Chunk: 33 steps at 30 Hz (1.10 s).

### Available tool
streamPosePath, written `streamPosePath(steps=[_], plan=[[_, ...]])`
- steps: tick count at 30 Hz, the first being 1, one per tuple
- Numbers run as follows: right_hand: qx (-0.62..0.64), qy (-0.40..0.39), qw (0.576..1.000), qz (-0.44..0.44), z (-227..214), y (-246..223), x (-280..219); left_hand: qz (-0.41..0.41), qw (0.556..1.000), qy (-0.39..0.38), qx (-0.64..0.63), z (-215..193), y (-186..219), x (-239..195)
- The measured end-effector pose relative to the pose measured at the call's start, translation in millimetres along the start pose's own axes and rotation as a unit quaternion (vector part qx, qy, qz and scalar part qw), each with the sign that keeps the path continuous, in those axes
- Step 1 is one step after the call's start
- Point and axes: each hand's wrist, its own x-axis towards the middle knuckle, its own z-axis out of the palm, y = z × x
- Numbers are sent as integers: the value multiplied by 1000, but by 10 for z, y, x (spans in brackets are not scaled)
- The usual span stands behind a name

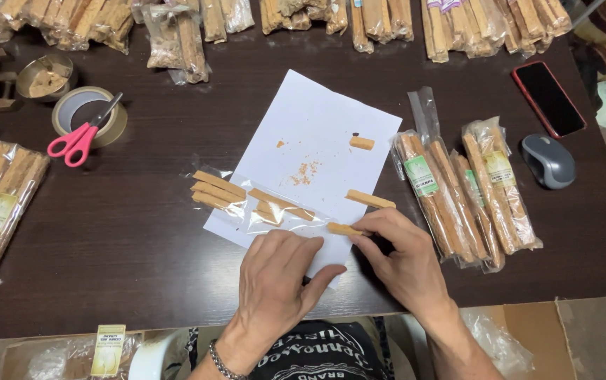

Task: The person is picking up small wooden sticks from a table and carefully packing them into small clear plastic bags.

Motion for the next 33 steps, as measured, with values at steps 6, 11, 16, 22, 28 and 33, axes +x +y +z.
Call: streamPosePath(steps=[6,11,16,22,28,33], plan=[[-25,-15,1000,-6,25,12,19,-11,1000,9,3,-23,-21,-40],[-46,-39,998,5,49,-5,-18,-25,1000,3,-2,-37,-42,-120],[-62,-35,997,12,130,-29,-61,6,1000,-20,-23,-16,-47,-141],[-99,-16,995,-4,316,-29,8,48,998,-17,21,-6,-18,-133],[-187,17,981,-50,390,-50,119,66,997,-7,50,-37,-10,-141],[-120,-58,988,-74,151,21,121,54,997,-12,53,-58,-40,-204]])
